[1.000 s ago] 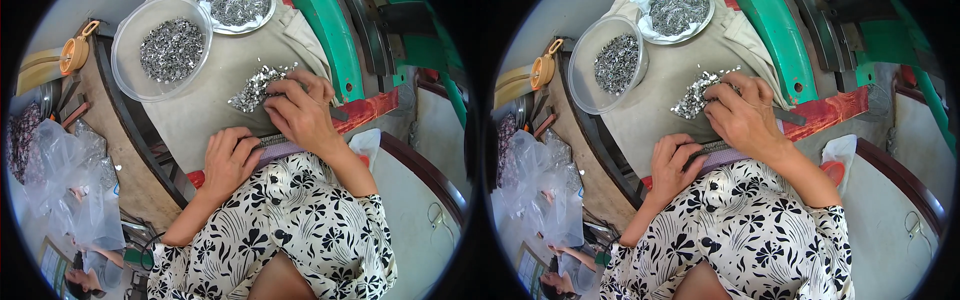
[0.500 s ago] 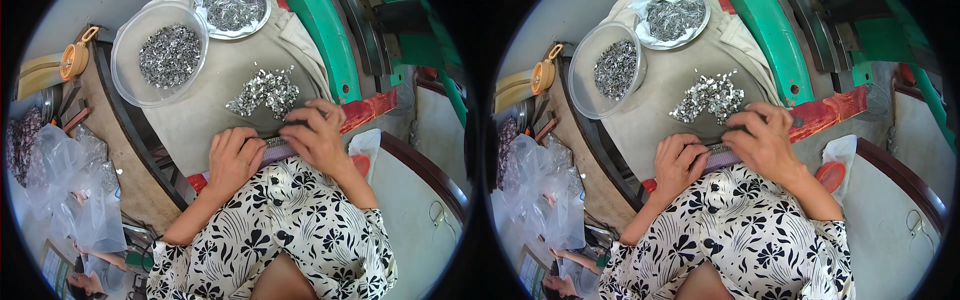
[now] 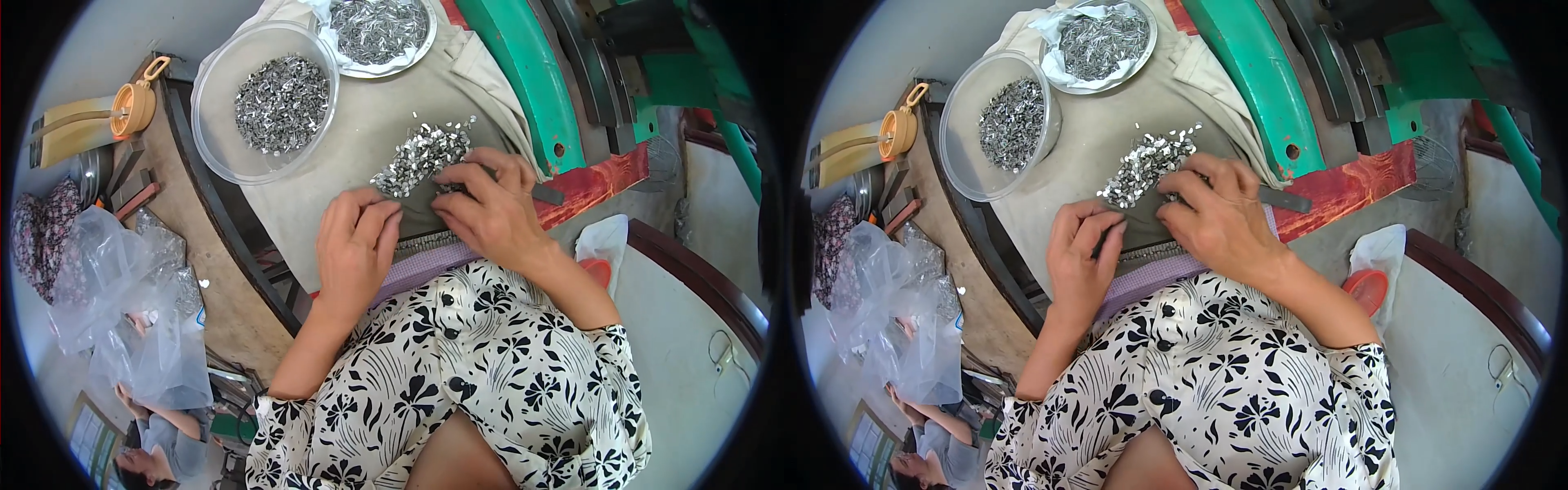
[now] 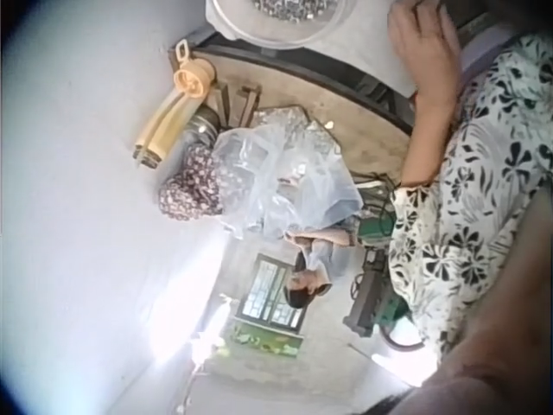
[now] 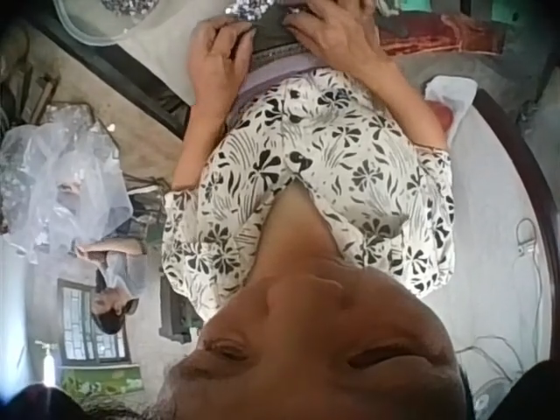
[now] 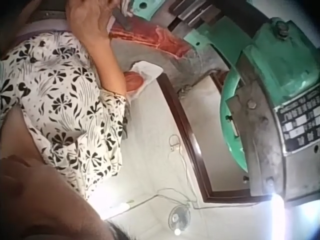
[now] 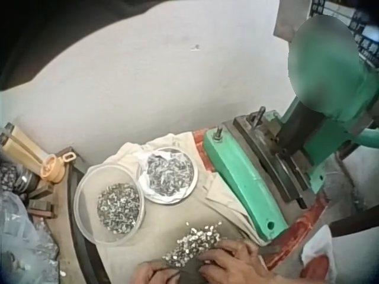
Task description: The recorder aligns small metal fasteners onto a guide rail and then uses a press machine to secure them.
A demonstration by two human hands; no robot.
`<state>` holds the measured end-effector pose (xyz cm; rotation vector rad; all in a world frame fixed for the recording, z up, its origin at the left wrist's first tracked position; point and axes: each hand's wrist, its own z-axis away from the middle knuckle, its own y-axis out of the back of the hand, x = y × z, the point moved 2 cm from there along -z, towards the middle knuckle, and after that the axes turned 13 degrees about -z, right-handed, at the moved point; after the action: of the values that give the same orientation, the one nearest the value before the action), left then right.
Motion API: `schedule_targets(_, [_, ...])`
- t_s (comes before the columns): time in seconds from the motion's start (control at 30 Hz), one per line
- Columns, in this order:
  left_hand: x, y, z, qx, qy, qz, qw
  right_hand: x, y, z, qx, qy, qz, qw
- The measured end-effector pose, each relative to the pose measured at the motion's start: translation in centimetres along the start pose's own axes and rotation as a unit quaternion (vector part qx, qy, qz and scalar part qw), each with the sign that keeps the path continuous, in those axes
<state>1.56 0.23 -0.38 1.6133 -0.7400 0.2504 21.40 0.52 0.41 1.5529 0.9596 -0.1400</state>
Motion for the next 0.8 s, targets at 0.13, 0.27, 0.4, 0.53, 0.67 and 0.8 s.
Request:
schedule_targets(0.13, [0.2,-0.3,-1.3,-0.029,-0.047,-0.076,0.996,0.6,1.1,0.4,0.014,-0.041,-0.023,0.999])
schedule_targets(0.27, [0.4,-0.6,-2.2,-0.042,-0.074,-0.111,0.99,0.4,0.6,0.1,0.019,-0.034,-0.027,0.999])
schedule_targets(0.4, [0.7,-0.4,-2.2,-0.053,-0.067,-0.093,0.992,0.3,0.3,0.0,0.012,-0.039,-0.023,0.999])
schedule_targets(0.53, [0.8,-0.2,-1.3,-0.072,-0.064,-0.063,0.993,-0.2,1.1,1.5,0.015,-0.007,-0.031,0.999])
schedule_targets(0.67, [0.7,-0.5,-1.1,-0.076,-0.058,-0.067,0.993,-0.7,0.7,3.7,-0.005,0.003,-0.011,1.0])
schedule_targets(0.8, [0.6,-0.8,-1.1,-0.099,-0.056,-0.068,0.991,-0.6,1.3,3.2,-0.008,-0.016,-0.024,1.0])
